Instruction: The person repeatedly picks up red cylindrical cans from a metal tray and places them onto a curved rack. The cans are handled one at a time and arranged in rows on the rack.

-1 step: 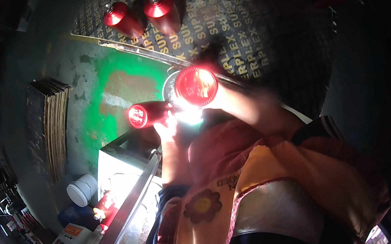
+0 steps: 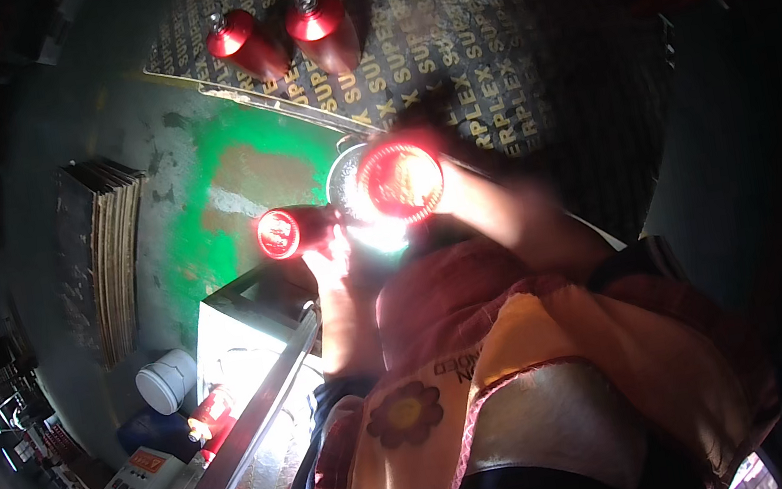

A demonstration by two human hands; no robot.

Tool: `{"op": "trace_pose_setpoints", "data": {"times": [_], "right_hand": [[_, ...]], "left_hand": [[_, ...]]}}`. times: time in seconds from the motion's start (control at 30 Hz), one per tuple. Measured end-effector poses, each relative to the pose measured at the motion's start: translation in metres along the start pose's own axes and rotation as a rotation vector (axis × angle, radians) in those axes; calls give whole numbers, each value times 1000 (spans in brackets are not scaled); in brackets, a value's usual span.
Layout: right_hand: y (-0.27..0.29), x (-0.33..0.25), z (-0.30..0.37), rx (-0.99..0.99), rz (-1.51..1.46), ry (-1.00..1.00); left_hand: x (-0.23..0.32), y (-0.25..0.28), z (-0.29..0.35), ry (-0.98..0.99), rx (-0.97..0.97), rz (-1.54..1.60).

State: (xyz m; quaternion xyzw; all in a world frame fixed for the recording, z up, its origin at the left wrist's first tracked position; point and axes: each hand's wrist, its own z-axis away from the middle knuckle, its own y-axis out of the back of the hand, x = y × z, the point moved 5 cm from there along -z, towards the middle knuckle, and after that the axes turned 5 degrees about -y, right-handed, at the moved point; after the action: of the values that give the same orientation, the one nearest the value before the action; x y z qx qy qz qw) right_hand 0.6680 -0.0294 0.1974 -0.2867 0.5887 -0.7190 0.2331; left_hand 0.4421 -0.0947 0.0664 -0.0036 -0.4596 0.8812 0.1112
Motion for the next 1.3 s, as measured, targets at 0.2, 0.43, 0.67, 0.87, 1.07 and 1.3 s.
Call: {"op": "trace_pose_setpoints", "data": {"times": [0.2, 0.43, 0.67, 0.87, 1.07, 1.3], "right_hand": [[-106, -153, 138, 447, 1142, 529], [-134, -172, 134, 636, 2322, 970], [-123, -173, 137, 652, 2306, 870], [-157, -280, 273, 954, 2280, 1344], [-135, -476, 387, 1764, 2041, 1283], [-95, -513, 387, 1650, 2059, 1432]], "left_hand": [[33, -192, 35, -608, -173, -809], [-118, -340, 15, -1256, -705, -1902], [-168, -343, -19, -1186, -656, -2143], [-193, -439, -3, -1259, -911, -1867], [-380, -532, -139, -1029, -1342, -2165], [-518, -541, -280, -795, -1300, -2355]]}}
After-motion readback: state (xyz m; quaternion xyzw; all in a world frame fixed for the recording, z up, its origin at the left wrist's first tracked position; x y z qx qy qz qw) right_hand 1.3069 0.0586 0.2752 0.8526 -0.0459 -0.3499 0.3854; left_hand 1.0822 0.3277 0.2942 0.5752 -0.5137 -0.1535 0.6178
